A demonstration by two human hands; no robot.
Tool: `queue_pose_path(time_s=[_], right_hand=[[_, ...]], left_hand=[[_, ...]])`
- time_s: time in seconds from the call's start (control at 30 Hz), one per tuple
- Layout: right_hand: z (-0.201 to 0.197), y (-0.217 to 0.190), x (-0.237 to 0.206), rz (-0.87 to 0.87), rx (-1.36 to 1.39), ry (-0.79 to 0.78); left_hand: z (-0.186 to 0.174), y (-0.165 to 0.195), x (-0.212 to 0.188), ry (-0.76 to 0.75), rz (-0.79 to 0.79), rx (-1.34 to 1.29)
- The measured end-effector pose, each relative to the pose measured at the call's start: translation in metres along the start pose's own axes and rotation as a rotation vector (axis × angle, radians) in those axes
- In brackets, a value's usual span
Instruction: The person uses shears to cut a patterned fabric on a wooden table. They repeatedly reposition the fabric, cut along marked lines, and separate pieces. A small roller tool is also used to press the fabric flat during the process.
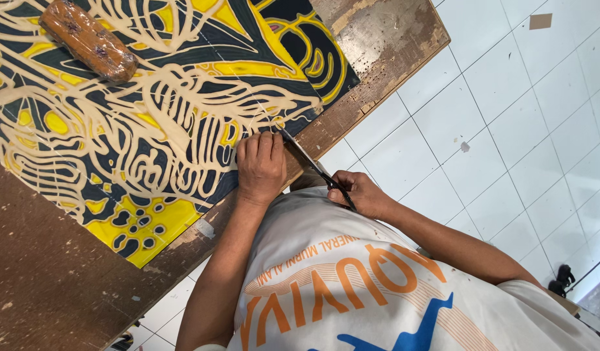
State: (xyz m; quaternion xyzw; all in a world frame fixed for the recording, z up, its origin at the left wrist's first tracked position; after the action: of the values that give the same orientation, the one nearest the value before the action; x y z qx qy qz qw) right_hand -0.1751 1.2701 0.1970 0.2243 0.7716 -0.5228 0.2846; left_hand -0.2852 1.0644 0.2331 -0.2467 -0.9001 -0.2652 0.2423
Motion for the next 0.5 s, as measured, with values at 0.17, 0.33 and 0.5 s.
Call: queue_pose_path(time_s=[0.17, 0.33, 0.5], right_hand=[[0.0039, 0.0000, 0.0017, -0.019, 0.013, -0.016], [0.0034, 0.0056, -0.0034, 0.029, 0.003, -0.016], [0.0033, 0.0037, -0.0003, -0.005, 0.040, 0.000]], left_hand=[[0.0029, 0.0019, -0.0013, 0.001, 0.020, 0.039], [0.0001, 0.0025, -0.0015, 0.012, 0.032, 0.047], [-0.0009, 0.0021, -0.0005, 0.014, 0.026, 0.030]])
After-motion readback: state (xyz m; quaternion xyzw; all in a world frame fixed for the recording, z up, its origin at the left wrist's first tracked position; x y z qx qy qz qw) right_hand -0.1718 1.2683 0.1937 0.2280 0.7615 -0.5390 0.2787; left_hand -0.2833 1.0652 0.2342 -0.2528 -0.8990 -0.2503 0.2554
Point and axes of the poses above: each hand's wrist, its own x-axis towards the middle knuckle, its own z-axis out of the palm, y = z × x, the point moved 6 cm from there along x, towards the middle knuckle, and after that the axes turned 14 degrees about y, right-handed, at the moved point
